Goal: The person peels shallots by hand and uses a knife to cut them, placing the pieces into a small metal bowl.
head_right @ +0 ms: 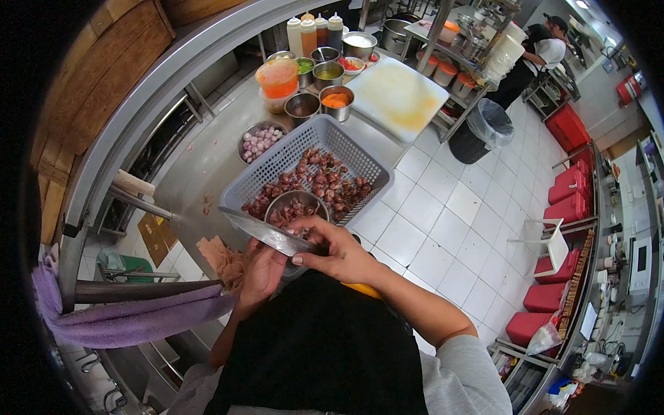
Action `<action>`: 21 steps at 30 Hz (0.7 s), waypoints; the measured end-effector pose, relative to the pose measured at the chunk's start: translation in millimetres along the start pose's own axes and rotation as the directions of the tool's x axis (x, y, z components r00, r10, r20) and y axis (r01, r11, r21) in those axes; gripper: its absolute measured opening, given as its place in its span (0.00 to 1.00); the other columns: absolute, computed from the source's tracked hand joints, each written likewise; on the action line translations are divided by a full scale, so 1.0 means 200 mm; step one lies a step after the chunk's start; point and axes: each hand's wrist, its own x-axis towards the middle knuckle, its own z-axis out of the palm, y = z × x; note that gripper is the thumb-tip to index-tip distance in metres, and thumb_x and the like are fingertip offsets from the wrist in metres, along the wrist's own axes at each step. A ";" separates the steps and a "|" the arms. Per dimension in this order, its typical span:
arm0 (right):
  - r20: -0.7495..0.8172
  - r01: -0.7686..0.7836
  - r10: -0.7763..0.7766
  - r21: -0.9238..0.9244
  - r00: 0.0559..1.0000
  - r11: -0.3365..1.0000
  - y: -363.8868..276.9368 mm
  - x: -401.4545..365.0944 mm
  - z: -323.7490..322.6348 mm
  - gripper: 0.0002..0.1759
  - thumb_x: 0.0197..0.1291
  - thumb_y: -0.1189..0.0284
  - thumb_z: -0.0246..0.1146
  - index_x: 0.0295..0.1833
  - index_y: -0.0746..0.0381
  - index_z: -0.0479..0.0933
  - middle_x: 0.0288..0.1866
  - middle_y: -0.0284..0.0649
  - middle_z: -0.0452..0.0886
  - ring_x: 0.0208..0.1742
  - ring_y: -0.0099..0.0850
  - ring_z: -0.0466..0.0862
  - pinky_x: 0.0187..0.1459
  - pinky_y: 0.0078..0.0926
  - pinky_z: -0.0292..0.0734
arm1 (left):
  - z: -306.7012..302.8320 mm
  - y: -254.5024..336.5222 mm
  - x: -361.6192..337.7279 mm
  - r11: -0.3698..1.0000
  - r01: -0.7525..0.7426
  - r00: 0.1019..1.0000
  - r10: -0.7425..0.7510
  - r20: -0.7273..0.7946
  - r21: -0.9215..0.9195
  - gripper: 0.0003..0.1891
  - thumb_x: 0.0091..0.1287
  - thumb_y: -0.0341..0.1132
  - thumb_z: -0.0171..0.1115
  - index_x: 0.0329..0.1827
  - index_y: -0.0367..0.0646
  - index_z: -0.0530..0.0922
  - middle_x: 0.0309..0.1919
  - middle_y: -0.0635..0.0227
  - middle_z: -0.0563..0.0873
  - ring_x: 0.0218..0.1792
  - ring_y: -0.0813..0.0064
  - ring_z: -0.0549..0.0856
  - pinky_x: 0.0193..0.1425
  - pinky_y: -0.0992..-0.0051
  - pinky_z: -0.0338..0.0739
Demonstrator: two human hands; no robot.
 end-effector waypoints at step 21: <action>0.053 -0.109 0.100 0.208 0.994 0.972 -0.01 0.00 -0.01 0.28 0.64 0.72 0.70 0.66 0.59 0.67 0.33 0.29 0.79 0.33 0.15 0.77 0.33 0.14 0.67 | 0.03 0.09 0.01 0.991 -0.042 0.998 0.035 0.059 0.125 0.17 0.66 0.18 0.60 0.58 0.31 0.77 0.50 0.55 0.85 0.52 0.65 0.86 0.57 0.65 0.83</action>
